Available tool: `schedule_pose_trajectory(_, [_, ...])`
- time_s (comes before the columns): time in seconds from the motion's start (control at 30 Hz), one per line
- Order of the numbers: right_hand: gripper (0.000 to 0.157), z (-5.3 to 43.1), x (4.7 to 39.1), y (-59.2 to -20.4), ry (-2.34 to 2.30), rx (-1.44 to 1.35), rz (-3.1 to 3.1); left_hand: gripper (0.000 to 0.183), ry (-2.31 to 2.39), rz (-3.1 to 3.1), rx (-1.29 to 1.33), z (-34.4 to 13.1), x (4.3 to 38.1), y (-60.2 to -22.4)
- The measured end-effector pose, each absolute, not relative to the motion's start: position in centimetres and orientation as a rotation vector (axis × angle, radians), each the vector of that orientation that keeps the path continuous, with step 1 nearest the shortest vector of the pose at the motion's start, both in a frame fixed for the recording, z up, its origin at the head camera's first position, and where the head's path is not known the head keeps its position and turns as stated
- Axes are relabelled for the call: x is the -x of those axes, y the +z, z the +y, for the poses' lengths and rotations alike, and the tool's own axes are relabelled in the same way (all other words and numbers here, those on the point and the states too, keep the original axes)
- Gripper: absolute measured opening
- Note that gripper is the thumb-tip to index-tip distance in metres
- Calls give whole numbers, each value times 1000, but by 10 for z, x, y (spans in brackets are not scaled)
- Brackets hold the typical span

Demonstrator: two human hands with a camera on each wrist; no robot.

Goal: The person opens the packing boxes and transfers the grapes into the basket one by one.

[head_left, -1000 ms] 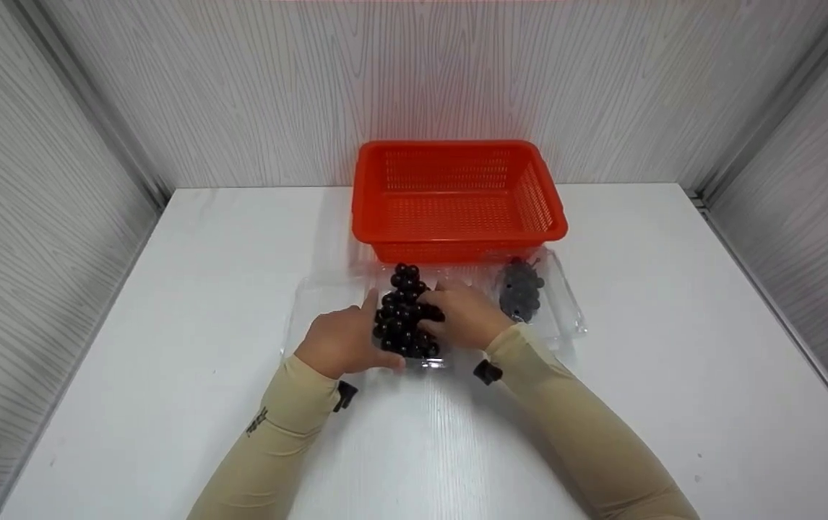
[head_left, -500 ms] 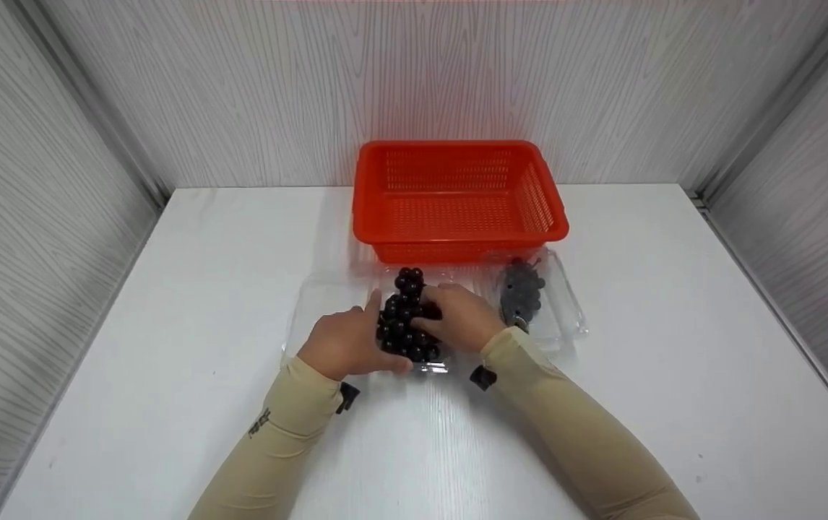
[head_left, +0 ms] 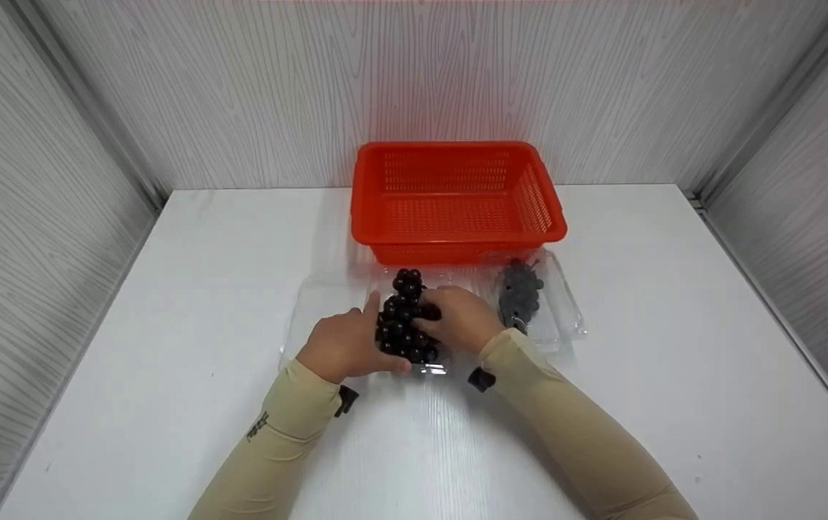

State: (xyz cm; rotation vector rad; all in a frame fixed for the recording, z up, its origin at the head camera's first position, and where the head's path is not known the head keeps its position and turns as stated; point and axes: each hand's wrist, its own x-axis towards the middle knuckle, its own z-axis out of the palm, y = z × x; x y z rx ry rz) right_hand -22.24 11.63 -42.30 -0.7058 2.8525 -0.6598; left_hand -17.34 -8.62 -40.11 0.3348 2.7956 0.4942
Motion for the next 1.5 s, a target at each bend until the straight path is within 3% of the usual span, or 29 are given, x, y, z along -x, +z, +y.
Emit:
schedule_pose_trajectory(0.47, [19,116,221,-420,-446,846,3037,125,530,2795,-323,-86,174,-402])
schedule_pose_trajectory(0.83, [11,117,220,-418,-698,847,2944,121,522,2800,-328,-85,171,-400])
schedule_pose_trajectory(1.07, [22,118,221,-415,-704,868,2969,123,525,2804,-331,-85,172,-401])
schedule_pose_trajectory(1.5, [18,119,221,-410,-637,776,3024,124,525,2820,-311,-84,171,-402])
